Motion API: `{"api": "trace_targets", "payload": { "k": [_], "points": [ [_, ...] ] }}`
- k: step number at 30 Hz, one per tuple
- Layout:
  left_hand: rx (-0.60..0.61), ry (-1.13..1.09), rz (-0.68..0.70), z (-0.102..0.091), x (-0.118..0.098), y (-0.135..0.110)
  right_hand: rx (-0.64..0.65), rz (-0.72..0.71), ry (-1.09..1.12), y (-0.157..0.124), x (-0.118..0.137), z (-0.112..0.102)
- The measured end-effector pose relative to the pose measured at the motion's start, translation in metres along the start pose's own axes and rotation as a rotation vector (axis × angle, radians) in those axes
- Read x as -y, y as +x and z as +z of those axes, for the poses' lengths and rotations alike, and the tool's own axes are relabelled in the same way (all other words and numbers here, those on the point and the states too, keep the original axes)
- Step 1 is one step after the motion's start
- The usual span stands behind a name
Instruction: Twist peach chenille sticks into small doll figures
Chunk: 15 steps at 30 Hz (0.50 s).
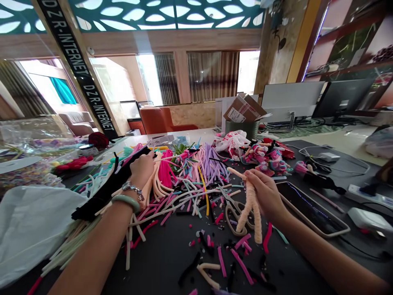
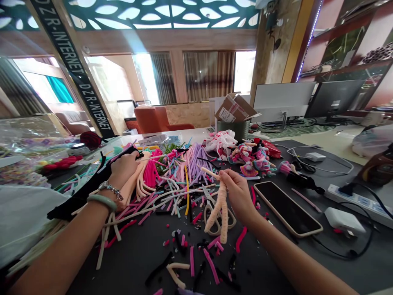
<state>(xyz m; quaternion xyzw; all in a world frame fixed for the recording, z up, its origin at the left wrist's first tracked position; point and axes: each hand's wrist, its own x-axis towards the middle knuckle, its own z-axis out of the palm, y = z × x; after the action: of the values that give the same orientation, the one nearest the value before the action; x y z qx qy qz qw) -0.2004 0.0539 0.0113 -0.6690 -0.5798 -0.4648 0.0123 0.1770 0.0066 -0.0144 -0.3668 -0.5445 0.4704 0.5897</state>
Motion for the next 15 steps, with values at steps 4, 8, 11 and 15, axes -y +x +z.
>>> {"api": "trace_targets", "payload": {
  "k": [4, 8, 11, 15],
  "points": [
    [-0.011, 0.148, -0.033, -0.006, -0.014, 0.008, 0.03, 0.011, -0.016, -0.001, 0.001, 0.0],
    [-0.112, 0.281, -0.082, -0.031, -0.029, 0.035, 0.046, -0.022, -0.051, -0.004, 0.003, 0.001],
    [-0.237, 0.32, -0.078, -0.059, -0.044, 0.06, 0.058, -0.004, -0.062, -0.005, 0.004, 0.002],
    [-0.458, 0.247, -0.058, -0.086, -0.069, 0.087, 0.054, 0.031, -0.073, -0.004, 0.004, 0.002]
  ]
}}
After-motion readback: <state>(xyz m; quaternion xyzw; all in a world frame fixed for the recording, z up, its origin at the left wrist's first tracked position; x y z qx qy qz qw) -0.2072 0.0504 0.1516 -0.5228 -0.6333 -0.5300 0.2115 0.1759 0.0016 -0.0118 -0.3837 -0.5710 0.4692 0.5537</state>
